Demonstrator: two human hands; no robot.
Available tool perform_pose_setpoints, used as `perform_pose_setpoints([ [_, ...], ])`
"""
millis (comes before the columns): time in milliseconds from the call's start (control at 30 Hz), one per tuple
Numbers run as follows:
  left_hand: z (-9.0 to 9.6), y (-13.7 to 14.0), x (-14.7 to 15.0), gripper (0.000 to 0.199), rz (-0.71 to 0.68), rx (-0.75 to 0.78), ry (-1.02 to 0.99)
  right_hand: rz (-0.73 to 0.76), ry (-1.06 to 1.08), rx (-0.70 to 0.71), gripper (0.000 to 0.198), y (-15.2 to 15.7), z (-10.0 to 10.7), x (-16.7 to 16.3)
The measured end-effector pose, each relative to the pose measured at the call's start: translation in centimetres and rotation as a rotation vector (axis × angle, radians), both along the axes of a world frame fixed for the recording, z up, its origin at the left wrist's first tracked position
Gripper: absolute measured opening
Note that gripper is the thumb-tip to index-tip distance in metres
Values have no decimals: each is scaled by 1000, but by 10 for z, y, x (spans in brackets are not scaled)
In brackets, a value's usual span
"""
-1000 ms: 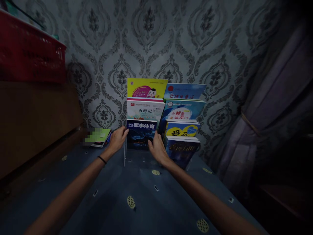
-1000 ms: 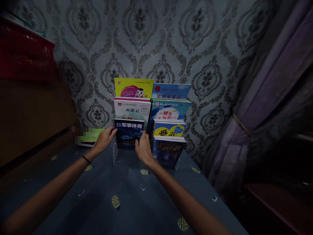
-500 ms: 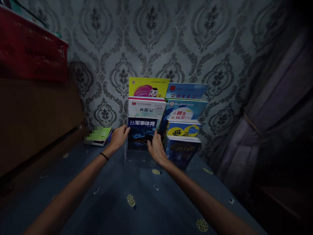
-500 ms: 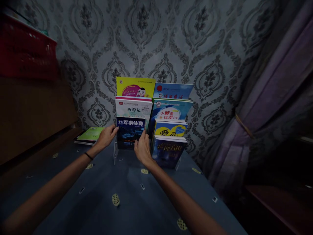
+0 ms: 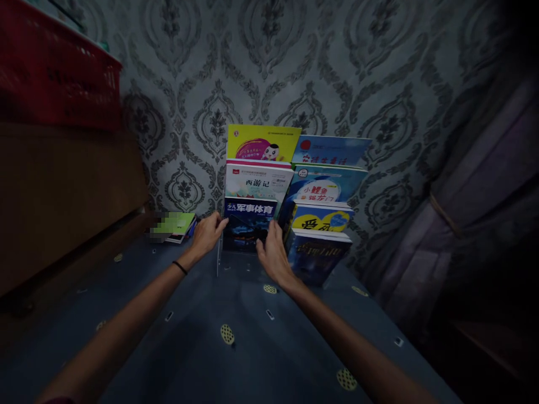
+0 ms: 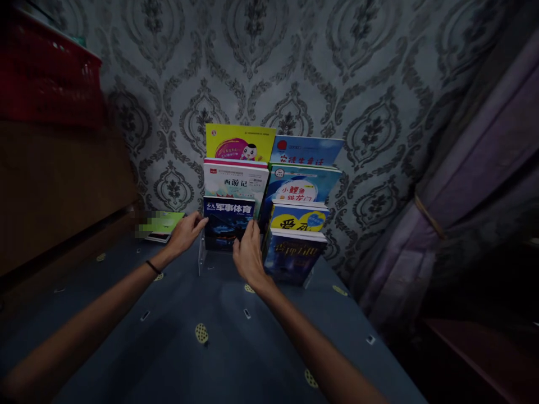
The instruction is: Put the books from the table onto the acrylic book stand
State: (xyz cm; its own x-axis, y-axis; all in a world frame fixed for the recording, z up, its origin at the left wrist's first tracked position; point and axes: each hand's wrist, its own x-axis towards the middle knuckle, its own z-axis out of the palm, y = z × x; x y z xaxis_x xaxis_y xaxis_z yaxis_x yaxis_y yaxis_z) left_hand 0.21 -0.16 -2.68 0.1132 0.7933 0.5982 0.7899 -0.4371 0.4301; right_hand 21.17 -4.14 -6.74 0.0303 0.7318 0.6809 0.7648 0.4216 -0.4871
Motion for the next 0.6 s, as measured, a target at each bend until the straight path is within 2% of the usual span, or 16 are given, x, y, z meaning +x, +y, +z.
perform_pose_setpoints([
  [333,-13,-22,0,13,-85,-9,-131,13,-57,47,68,-19,-14,5],
  [467,-10,-48,4,14,-120,-83,-214,13,-56,54,67,-30,-17,4],
  [533,-3,-76,13,19,-243,-155,-296,17,-65,59,66,-33,-19,5],
  [567,0,-93,20,25,-364,-224,-349,21,-76,63,67,-34,-20,5],
  [600,4,-111,27,32,-543,-347,-424,28,-90,69,67,-34,-21,5],
])
